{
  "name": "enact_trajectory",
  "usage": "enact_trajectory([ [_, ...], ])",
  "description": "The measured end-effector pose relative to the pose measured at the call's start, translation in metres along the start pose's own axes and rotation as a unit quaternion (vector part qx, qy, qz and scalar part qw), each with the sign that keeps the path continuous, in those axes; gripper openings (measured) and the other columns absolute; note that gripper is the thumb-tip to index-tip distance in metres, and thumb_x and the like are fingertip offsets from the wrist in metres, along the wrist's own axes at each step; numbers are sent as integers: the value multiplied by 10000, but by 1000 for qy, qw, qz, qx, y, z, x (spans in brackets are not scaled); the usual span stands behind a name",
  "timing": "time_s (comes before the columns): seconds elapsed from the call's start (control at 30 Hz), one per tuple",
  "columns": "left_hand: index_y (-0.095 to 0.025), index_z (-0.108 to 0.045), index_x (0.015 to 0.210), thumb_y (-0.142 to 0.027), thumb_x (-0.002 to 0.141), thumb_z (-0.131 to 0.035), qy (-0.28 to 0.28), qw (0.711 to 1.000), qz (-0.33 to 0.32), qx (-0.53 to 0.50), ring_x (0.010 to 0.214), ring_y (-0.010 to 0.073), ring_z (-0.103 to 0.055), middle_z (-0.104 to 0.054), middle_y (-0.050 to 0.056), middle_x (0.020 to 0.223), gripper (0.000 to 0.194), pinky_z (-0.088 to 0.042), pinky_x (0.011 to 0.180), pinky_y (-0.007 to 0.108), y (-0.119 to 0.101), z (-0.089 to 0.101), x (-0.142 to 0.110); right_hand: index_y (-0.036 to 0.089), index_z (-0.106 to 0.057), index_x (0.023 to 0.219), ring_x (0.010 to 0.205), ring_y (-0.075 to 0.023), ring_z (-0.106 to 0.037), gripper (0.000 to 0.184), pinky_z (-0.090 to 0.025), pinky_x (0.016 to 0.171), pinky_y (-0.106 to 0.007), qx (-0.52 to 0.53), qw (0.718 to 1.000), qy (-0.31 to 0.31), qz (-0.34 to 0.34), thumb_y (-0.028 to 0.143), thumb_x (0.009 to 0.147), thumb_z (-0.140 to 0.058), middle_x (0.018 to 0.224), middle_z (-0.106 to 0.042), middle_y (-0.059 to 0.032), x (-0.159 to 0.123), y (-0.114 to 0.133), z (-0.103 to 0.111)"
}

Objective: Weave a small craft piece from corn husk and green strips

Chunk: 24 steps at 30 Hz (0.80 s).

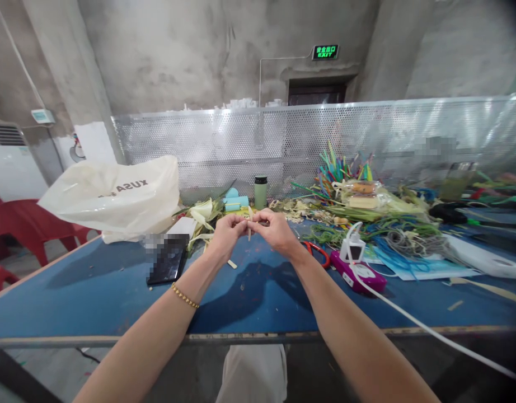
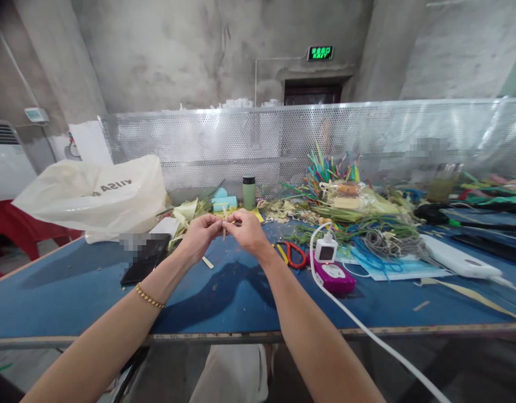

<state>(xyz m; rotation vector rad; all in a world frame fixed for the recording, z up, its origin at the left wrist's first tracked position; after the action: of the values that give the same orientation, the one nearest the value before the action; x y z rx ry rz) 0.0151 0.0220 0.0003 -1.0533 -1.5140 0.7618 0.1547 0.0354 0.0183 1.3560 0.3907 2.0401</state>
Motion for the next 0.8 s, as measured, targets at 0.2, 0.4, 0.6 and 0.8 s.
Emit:
enact_trajectory([
  [0.2,-136,-611,719,-289,692,-716,-31,996,-21,81,563,120,-564,-614,6,591,188,-431,572,242,-8,1,-3,175,-633,718,713,-144,-556,176,-441,683,-263,-10,1000,-15,21,334,793,-630,752,-612,-28,-1,7,1],
  [0.4,-151,-574,679,-304,723,-697,9,995,-57,87,472,85,-460,-548,-21,532,201,-329,471,221,-11,2,-2,167,-623,809,631,-124,-565,217,-464,607,-243,112,993,31,-17,383,798,-617,709,-625,-7,-3,13,0],
  [0.6,-127,-588,654,-288,687,-720,51,999,0,1,485,75,-467,-574,6,577,210,-321,484,220,-12,-1,-3,166,-616,801,547,-105,-551,204,-474,546,-238,166,985,24,-43,366,772,-639,674,-623,1,-5,16,0],
  [0.8,-123,-575,618,-260,655,-748,71,995,21,-62,475,68,-430,-533,-2,542,224,-286,476,221,-17,-2,-5,174,-585,779,535,-96,-549,166,-472,548,-234,175,983,-1,-47,330,757,-636,655,-611,17,-5,22,2],
])
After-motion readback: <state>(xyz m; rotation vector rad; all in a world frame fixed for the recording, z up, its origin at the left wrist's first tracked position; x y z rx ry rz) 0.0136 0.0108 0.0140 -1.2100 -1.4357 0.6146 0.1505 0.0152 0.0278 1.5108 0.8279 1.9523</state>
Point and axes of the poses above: each hand's wrist, its own x-axis towards the middle knuckle, its own z-axis out of the back of the hand, y = z × x, the point moved 2 cm from there along x, towards the middle knuckle
